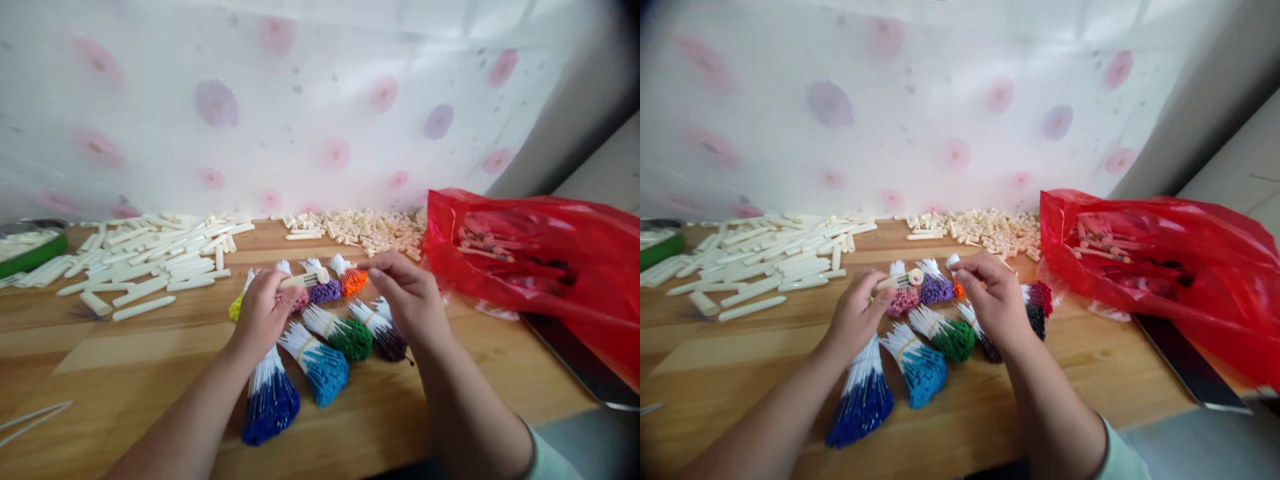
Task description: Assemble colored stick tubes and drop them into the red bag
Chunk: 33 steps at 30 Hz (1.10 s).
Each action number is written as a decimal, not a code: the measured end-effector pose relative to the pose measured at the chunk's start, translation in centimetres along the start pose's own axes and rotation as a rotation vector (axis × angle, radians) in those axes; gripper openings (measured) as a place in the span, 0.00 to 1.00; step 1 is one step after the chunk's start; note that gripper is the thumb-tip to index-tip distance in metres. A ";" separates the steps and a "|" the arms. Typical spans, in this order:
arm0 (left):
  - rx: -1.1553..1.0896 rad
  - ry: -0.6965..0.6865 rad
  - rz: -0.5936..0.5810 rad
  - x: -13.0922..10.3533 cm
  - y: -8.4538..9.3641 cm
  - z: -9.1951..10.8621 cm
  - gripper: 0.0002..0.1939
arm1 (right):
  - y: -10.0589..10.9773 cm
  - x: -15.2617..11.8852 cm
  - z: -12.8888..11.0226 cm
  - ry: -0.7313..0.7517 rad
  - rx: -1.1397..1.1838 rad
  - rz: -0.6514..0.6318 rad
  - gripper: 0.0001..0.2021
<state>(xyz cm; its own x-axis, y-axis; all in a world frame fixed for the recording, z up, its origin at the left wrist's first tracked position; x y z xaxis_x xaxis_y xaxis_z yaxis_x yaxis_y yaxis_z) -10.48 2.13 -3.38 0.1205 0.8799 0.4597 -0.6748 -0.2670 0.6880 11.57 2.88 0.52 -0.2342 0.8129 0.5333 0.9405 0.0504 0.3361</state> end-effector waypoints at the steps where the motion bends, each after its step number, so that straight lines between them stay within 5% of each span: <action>1: -0.046 0.054 -0.078 0.1 -0.4 -0.2 0.15 | 0.6 -0.4 0.2 -0.013 -0.091 -0.004 0.06; 6: -0.155 0.155 -0.386 0.0 -1.7 -0.4 0.11 | 0.7 -4.1 0.9 -0.120 -0.446 -0.403 0.06; 12: -0.139 0.128 -0.626 -0.2 -1.9 0.5 0.12 | -1.7 -6.1 -0.3 -0.115 -0.665 -0.482 0.05; 18: -0.090 0.222 -0.685 -0.2 -1.8 0.2 0.12 | -5.2 -5.2 -1.6 -0.140 -0.956 -0.700 0.14; 23: -0.139 0.308 -0.796 -0.5 -2.7 -0.8 0.10 | -6.6 -5.0 -1.7 -0.161 -1.024 -0.728 0.09; 33: -0.135 0.329 -0.806 -0.6 -3.1 -1.1 0.10 | -6.6 -5.8 -1.9 -0.168 -1.055 -0.651 0.07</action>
<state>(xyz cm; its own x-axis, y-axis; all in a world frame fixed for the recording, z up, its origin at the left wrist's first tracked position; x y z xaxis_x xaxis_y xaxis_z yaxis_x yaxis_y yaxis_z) -9.22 2.85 -6.43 0.3954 0.8545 -0.3369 -0.5573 0.5148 0.6515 6.24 -3.25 -3.36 -0.4737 0.8796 -0.0444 -0.0117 0.0441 0.9990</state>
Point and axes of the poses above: each hand's wrist, its own x-axis towards the middle knuckle, its own y-axis out of the back of the hand, z = x × y, the point moved 3 cm from there along x, towards the middle knuckle, and after that the axes turned 7 degrees about -z, right-handed, at the moved point
